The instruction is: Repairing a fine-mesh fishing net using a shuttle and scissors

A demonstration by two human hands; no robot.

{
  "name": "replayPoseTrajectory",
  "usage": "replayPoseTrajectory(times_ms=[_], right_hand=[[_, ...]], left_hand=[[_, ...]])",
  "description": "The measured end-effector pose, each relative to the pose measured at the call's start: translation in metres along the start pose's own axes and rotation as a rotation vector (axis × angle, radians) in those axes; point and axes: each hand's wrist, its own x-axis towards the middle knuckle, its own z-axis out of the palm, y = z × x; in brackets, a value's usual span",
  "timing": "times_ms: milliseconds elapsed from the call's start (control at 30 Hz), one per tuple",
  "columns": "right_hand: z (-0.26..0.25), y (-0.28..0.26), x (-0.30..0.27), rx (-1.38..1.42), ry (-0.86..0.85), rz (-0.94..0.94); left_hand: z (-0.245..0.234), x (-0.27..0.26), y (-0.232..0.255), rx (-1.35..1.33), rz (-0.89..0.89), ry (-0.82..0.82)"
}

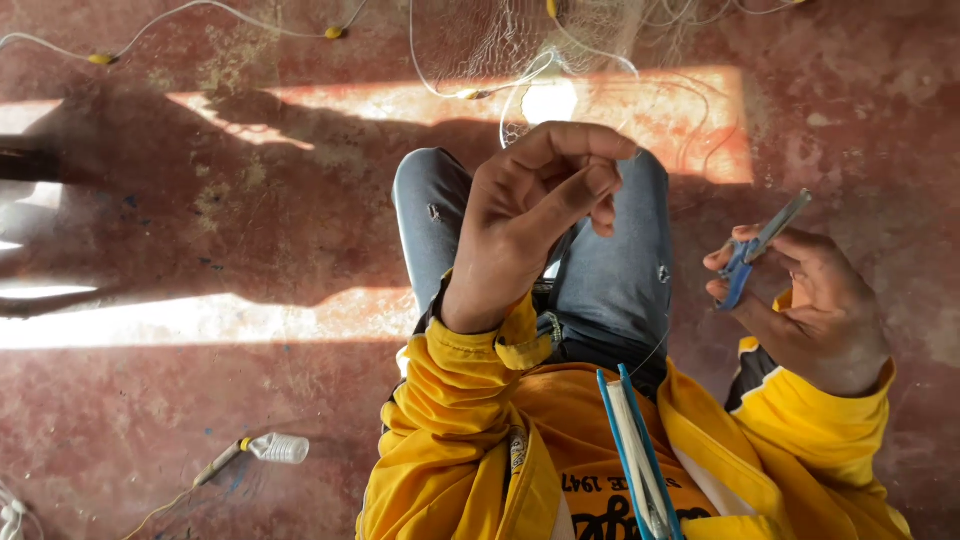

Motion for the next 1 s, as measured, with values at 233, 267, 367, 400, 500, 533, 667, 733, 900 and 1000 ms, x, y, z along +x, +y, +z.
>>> replayPoseTrajectory(times_ms=[233,267,367,400,500,533,667,733,900,1000], right_hand=[[0.011,-0.034,0.037,-0.172,-0.074,-0.213],[0.014,-0.034,0.041,-0.233,-0.059,-0.305],[0.019,-0.029,0.050,-0.344,-0.019,-0.416],[0.019,-0.028,0.052,-0.395,0.011,-0.438],[0.016,-0.017,0.053,-0.477,0.056,-0.461],[0.015,-0.016,0.053,-0.482,0.052,-0.459],[0.013,-0.009,0.052,-0.544,0.080,-0.486],[0.014,-0.008,0.052,-0.571,0.093,-0.492],[0.015,-0.002,0.054,-0.579,0.097,-0.532],[0.017,-0.001,0.054,-0.596,0.121,-0.561]], left_hand=[[0.002,-0.001,0.004,-0.084,-0.046,0.066],[0.002,-0.001,0.003,-0.095,-0.032,0.063],[0.002,-0.003,0.005,-0.052,-0.003,0.066],[0.003,-0.004,0.006,0.002,0.014,0.068],[0.005,-0.006,0.007,0.062,0.004,0.119],[0.006,-0.008,0.006,0.056,0.003,0.119],[0.010,-0.011,0.003,0.077,0.019,0.151],[0.012,-0.011,0.001,0.071,0.034,0.158],[0.016,-0.011,-0.003,0.095,0.076,0.175],[0.017,-0.013,-0.001,0.162,0.063,0.168]])
